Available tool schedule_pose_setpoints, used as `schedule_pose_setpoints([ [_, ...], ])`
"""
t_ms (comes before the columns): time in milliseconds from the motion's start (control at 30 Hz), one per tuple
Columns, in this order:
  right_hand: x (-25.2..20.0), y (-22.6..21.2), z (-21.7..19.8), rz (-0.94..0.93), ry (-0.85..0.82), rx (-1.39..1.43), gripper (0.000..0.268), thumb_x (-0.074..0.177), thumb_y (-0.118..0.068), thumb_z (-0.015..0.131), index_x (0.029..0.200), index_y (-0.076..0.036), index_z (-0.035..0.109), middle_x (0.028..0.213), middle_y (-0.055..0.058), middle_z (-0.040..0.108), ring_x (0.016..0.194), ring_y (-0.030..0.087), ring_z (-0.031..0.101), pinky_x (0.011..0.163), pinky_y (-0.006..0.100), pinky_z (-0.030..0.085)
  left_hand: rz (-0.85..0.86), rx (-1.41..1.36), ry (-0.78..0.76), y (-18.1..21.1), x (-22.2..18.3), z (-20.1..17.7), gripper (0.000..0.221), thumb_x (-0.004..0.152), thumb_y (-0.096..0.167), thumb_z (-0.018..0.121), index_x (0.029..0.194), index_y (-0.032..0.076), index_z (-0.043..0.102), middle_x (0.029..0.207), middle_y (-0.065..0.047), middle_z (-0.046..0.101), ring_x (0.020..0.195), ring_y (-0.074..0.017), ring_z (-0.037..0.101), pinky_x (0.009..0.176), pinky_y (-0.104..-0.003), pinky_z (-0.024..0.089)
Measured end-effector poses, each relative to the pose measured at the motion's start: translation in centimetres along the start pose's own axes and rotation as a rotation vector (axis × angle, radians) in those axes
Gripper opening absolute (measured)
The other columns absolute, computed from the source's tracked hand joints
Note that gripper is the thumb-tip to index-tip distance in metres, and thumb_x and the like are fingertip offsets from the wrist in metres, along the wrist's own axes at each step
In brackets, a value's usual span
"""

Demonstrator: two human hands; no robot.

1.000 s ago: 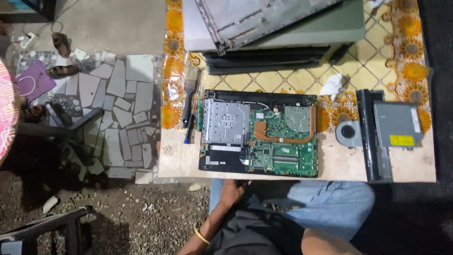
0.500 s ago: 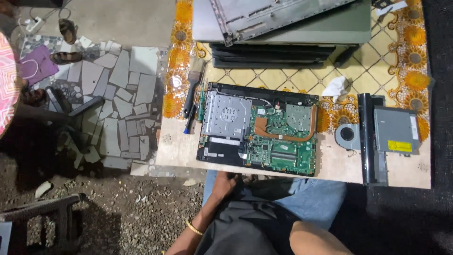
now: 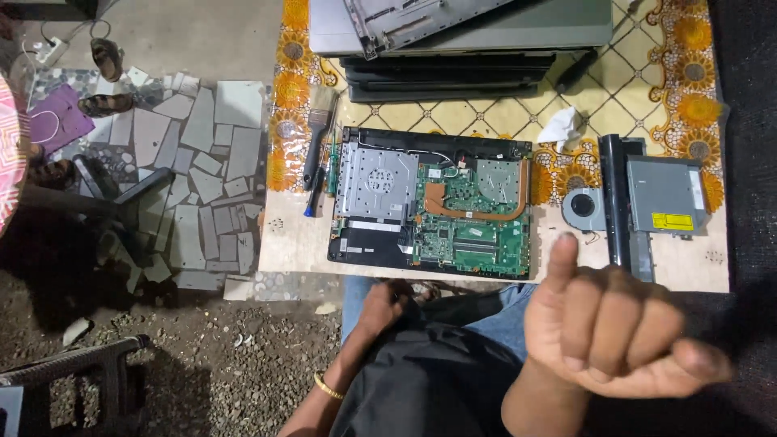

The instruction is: Installing a cooling fan into a laptop, including connecting internal cables and cleaning the area.

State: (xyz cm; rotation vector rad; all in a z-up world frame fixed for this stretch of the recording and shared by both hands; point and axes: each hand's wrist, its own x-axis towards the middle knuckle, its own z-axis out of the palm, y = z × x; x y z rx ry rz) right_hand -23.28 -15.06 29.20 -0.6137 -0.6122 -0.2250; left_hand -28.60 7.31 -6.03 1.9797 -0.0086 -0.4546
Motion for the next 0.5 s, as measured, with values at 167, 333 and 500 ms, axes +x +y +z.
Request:
schedule_pose_setpoints([
  [167, -0.1, 0.5, -0.1, 0.097, 0.047, 0.055, 0.044, 0.108, -0.031, 0.055, 0.068, -0.012, 0.051, 0.053, 0.001, 0.055, 0.048, 0.015, 0.048, 0.137, 0.047, 0.033, 0.220, 0.071, -0.392, 10.6, -3.8, -4.5, 0.014, 0.097, 0.008, 0.070, 0.107, 0.009, 0.080, 0.080, -0.004, 0.076, 0.060, -0.0226, 0.063, 0.057, -0.037, 0.050],
  [333, -0.8, 0.7, -1.0, 0.122, 0.037, 0.139, 0.045, 0.110, -0.029, 0.058, 0.070, -0.011, 0.051, 0.057, 0.004, 0.055, 0.052, 0.017, 0.049, 0.132, 0.046, 0.041, 0.520, -0.274, -0.078, 27.5, -5.7, -11.0, 0.015, 0.098, 0.008, 0.072, 0.109, 0.002, 0.079, 0.091, -0.006, 0.075, 0.068, -0.0165, 0.059, 0.063, -0.030, 0.049],
  [500, -3.2, -0.2, -2.1, 0.036, 0.138, 0.106, 0.030, 0.106, -0.030, 0.075, 0.096, -0.012, 0.055, 0.087, 0.001, 0.065, 0.081, 0.015, 0.059, 0.113, 0.038, 0.049, 0.751, -0.400, 0.104, 35.9, -5.3, -12.2, 0.049, 0.102, 0.021, 0.070, 0.146, 0.000, 0.065, 0.140, -0.017, 0.068, 0.109, -0.0228, 0.071, 0.092, -0.032, 0.064],
])
